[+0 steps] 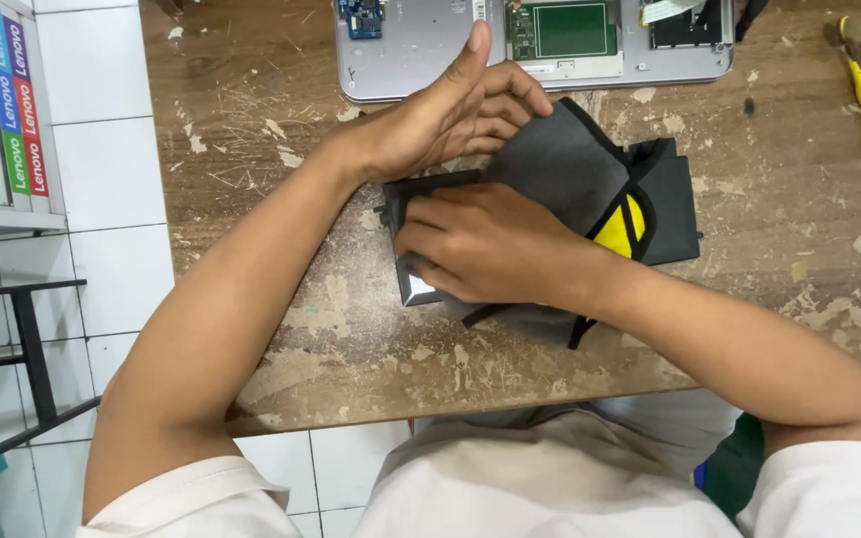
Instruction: Polishing the surface of a laptop battery using a cleaning cloth on a repair bench.
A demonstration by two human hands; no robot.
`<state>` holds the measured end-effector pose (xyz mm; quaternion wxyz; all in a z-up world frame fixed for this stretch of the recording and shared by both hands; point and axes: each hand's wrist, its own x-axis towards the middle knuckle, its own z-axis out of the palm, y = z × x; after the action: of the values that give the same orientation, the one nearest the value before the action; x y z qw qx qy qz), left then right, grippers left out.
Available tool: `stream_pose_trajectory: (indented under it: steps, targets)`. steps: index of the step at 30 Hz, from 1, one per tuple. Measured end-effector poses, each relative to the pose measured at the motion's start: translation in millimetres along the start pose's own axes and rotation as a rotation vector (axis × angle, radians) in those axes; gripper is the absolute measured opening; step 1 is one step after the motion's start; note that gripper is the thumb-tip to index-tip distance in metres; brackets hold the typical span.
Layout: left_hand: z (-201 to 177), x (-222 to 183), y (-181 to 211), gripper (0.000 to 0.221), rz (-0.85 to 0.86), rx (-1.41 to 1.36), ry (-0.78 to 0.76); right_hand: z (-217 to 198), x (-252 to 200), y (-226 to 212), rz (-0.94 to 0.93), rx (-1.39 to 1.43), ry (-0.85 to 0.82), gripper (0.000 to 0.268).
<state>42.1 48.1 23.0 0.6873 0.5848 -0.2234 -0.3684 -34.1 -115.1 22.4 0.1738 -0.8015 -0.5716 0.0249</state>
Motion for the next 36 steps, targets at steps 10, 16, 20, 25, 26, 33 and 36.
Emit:
stream_pose_trajectory:
  steps: [10, 16, 20, 25, 26, 33, 36]
  targets:
    - [1, 2, 0, 0.096, -0.001, 0.026, -0.035, -7, -5, -25, -0.032, -0.402, 0.068, 0.014]
    - [2, 1, 6, 0.093, -0.044, 0.029, -0.002, -3, 4, -28, -0.040, -0.459, 0.071, 0.011]
    - [1, 1, 6, 0.099, -0.096, -0.021, -0.005, 0, 9, -27, -0.017, -0.453, 0.107, 0.020]
    - [0, 0, 6, 0.101, -0.094, -0.063, -0.021, 6, 12, -30, -0.003, -0.463, 0.129, 0.019]
    - [1, -1, 8, 0.104, -0.099, -0.077, -0.005, 9, 15, -31, -0.002, -0.455, 0.170, 0.020]
    - [-1, -2, 7, 0.105, -0.072, -0.047, -0.012, 21, 24, -37, 0.085, -0.431, 0.254, 0.018]
    - [-6, 1, -1, 0.098, 0.020, -0.059, -0.082, 1, 15, -38, 0.149, -0.442, 0.036, 0.018]
